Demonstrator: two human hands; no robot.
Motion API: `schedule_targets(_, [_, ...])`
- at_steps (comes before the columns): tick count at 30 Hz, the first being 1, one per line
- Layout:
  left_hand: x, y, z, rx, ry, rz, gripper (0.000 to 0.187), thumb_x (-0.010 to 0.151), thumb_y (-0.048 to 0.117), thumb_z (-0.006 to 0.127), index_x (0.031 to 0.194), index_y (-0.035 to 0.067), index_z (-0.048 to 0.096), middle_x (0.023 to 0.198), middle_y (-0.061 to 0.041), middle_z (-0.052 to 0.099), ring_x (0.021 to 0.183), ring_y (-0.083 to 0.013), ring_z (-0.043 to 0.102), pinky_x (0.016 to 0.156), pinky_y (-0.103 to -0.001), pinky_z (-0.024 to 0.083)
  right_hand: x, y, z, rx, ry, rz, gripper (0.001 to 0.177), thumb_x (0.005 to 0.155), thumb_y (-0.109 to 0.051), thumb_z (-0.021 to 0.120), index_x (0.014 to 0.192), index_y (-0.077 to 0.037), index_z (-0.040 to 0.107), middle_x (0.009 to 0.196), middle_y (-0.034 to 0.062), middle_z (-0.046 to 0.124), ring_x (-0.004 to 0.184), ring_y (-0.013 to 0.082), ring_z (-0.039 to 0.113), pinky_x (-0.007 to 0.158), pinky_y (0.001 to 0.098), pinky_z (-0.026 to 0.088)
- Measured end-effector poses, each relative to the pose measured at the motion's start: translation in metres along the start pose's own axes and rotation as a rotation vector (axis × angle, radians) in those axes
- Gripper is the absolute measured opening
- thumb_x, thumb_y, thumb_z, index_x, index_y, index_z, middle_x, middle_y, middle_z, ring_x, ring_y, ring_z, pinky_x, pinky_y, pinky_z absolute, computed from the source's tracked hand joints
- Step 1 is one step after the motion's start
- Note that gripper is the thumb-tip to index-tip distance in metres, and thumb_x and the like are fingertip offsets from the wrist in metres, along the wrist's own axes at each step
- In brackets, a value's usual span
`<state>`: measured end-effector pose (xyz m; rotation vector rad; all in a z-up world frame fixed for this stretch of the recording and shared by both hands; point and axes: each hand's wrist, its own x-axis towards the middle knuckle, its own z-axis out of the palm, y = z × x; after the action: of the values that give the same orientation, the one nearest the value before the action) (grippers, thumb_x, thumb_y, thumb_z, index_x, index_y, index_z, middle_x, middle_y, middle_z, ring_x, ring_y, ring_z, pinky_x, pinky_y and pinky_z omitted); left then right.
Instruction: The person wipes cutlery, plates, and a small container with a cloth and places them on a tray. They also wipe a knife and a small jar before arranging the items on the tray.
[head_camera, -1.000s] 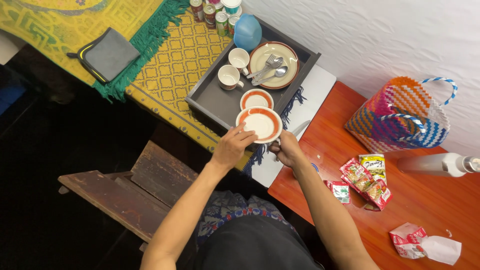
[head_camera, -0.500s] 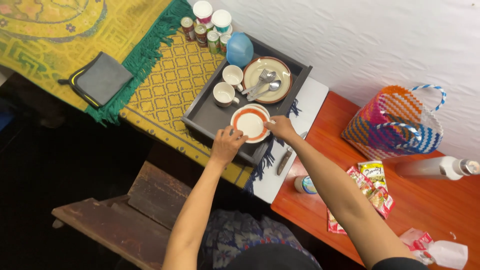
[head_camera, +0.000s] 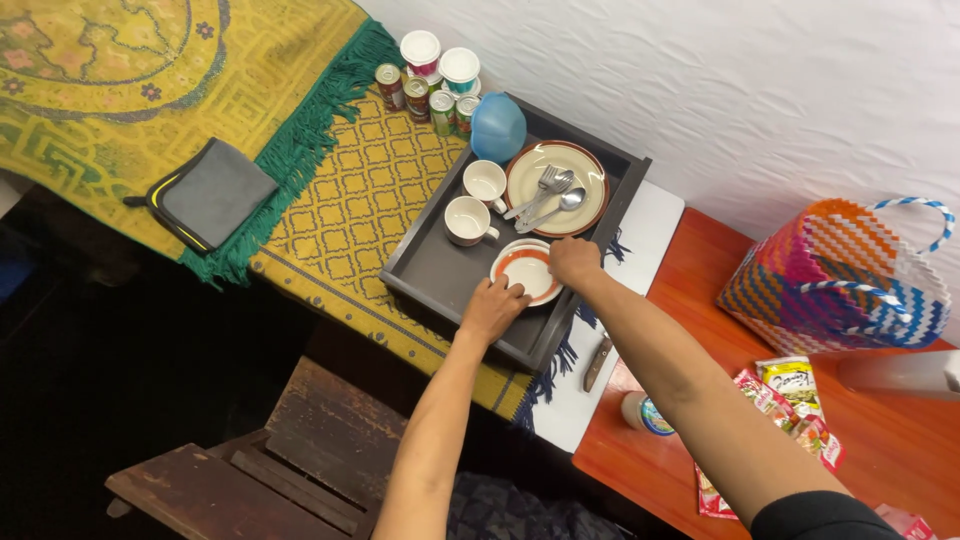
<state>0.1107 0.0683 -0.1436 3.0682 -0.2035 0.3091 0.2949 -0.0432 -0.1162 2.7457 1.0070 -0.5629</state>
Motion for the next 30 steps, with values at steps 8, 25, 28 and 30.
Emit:
schedule_targets(8, [0.019,0.003,0.012,-0.047,-0.221,-0.038,0.031,0.086,0.007,0.065,0.108,0.024,0.080,0.116,0.002,0.070,0.105,-0.0239,0.065,0.080,-0.037,0.056,0.016,0.000,0.031,-0.183,0.095,-0.060,0.013,0.091,-0.014,0.069,0.098,-0.012,0.079,0.095,0.0093,0.079,0.090,0.0264,0.077,0.069,0.0392,0.061])
schedule_targets(25, [-0.007,0.016,-0.032,-0.285,0.016,-0.210,0.025,0.079,0.011,0.075,0.104,0.013,0.078,0.108,-0.002,0.069,0.103,-0.0261,0.063,0.078,-0.043,0.053,-0.149,0.052,0.035,0.997,0.256,0.016,0.034,0.090,-0.015,0.063,0.122,-0.011,0.072,0.085,0.0155,0.077,0.074,0.0181,0.072,0.068,0.0344,0.057])
schedule_targets(28, [-0.037,0.039,-0.066,-0.410,0.254,-0.279,0.022,0.085,0.010,0.073,0.107,0.011,0.077,0.103,-0.003,0.070,0.094,-0.0268,0.063,0.078,-0.041,0.052,-0.193,0.054,0.098,1.275,0.019,0.094,0.052,0.083,-0.011,0.066,0.135,-0.013,0.058,0.117,0.0020,0.065,0.079,0.0167,0.072,0.060,0.0346,0.061])
schedule_targets(30, [-0.063,0.062,-0.080,-0.485,0.317,-0.340,0.018,0.092,0.007,0.071,0.108,0.011,0.076,0.099,-0.003,0.070,0.091,-0.0260,0.063,0.078,-0.039,0.054,-0.209,0.042,0.131,1.229,-0.060,0.191,0.046,0.086,-0.015,0.072,0.128,-0.003,0.057,0.107,0.0135,0.073,0.077,0.0189,0.074,0.060,0.0341,0.061])
